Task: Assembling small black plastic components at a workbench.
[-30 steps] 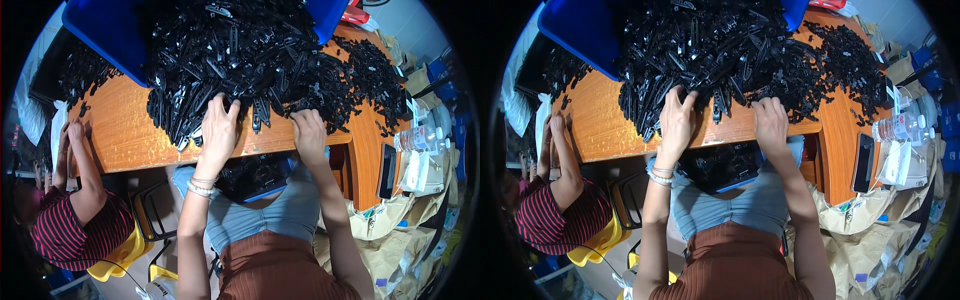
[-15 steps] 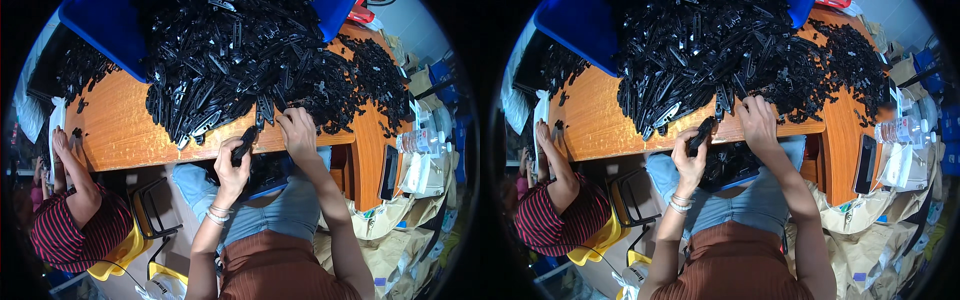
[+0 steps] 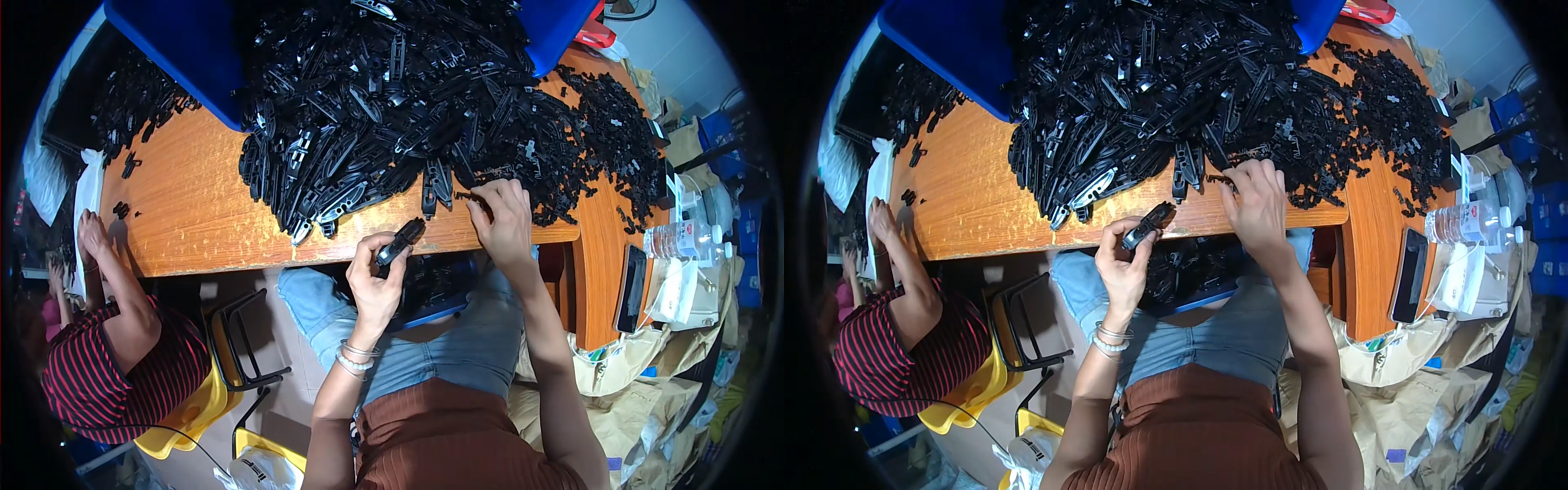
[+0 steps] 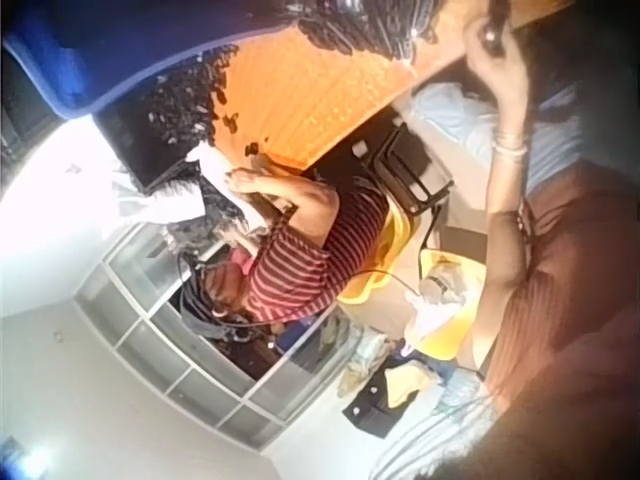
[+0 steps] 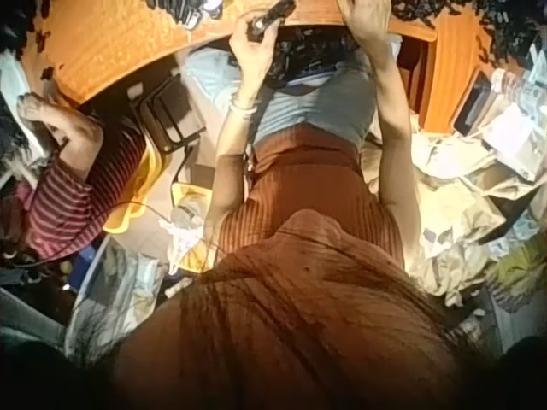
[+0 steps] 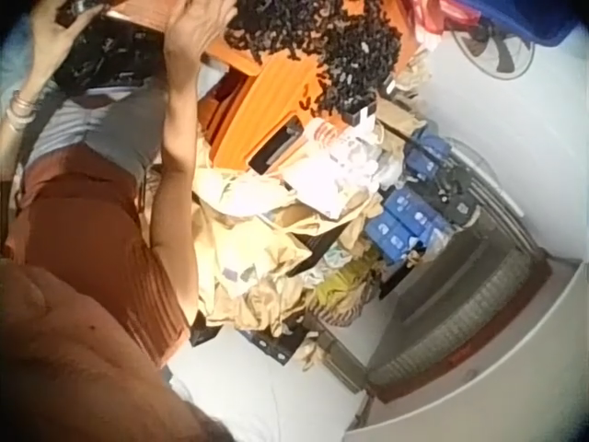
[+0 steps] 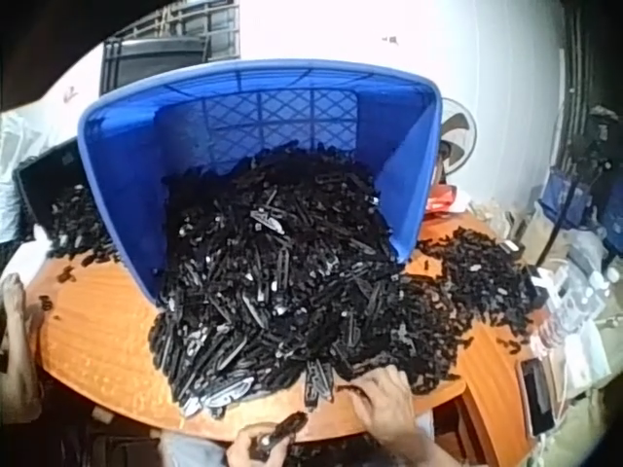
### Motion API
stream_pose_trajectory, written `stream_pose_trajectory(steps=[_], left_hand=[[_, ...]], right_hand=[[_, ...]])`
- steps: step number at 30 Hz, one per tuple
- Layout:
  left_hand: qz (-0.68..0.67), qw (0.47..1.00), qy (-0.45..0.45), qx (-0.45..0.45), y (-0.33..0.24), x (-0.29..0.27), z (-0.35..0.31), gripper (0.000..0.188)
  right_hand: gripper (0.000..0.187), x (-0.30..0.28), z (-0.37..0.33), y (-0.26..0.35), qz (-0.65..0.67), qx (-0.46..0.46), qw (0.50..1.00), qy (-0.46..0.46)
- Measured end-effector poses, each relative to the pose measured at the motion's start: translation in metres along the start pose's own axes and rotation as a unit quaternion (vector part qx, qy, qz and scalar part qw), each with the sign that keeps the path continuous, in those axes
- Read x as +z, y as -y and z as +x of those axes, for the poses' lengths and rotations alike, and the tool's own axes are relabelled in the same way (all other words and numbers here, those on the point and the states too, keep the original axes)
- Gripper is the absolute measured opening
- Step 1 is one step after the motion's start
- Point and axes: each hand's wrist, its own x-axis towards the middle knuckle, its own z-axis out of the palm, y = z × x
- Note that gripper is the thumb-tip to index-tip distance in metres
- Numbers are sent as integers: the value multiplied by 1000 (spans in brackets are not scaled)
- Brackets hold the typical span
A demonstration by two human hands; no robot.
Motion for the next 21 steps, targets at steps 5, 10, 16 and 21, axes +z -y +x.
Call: stream_pose_trajectory(steps=[5,10,16,21], left_hand=[[25,1000,-2,-9,7,-4,0,23],[-78,996,21,-50,-4,-1,3,21],[-108,985,105,-82,-23,-10,4,23],[-127,966,178,-139,-36,-10,3,22]], right_hand=[[14,11,-3,2,-21,-23,1000,3],[17,12,-10,2,23,-58,997,-50],[14,-17,-16,35,243,-3,970,-2],[20,-19,-18,49,298,-64,951,59]])
